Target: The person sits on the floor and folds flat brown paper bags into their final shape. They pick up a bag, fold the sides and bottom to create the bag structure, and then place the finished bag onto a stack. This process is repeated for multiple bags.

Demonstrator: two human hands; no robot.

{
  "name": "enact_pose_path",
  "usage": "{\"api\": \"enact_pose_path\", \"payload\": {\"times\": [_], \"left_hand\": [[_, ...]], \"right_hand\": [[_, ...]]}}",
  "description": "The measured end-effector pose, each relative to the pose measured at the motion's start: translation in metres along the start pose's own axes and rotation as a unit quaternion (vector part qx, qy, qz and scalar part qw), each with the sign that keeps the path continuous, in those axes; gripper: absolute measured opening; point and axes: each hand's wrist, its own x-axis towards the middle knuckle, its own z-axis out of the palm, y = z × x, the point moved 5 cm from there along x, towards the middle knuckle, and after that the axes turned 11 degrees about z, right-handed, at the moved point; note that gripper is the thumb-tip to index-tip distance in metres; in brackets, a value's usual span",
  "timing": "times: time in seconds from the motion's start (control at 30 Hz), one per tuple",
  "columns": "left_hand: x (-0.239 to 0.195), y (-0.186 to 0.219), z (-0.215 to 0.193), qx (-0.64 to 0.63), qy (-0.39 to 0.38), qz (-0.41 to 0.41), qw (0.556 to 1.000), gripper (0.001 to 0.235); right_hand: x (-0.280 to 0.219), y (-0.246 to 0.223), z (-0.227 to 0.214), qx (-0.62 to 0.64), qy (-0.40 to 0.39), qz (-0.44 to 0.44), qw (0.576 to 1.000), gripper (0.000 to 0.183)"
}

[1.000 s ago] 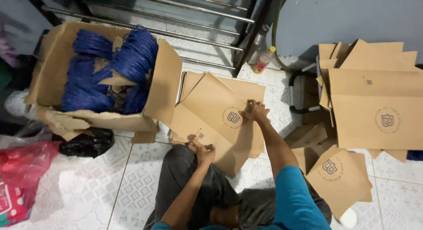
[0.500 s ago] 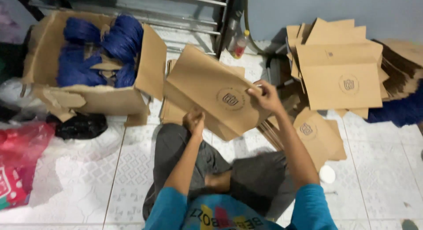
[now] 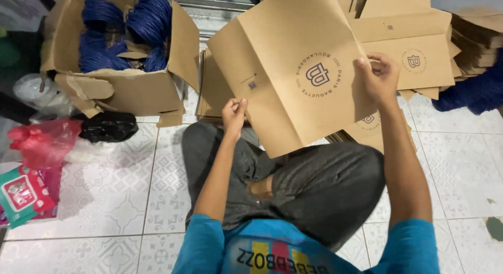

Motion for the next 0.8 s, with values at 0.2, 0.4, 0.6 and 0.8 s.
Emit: {"api": "enact_pose_path", "payload": {"times": [0.2,0.4,0.6,0.8], "left_hand": [[0.046,-0.044,-0.023,0.05,0.043,0.014,0.998,0.035],[0.066,-0.061,-0.046,0.06,0.027,-0.091,0.994,0.063],[0.069,-0.17,-0.105,0.157,0.056,-0.155,0.974,0.052],[0.123,-0.191,-0.148,0.334,0.156,0.107,0.923,0.036]], "right_hand": [[0.008,-0.008,0.035,-0.329,-0.048,-0.095,0.938,0.072],[-0.007,0.042,0.166,-0.417,-0.207,-0.043,0.884,0.068],[-0.022,0.111,0.274,-0.419,-0.469,-0.012,0.777,0.076],[0.062,0.04,0.256,-0.409,-0.486,0.037,0.771,0.05]]}}
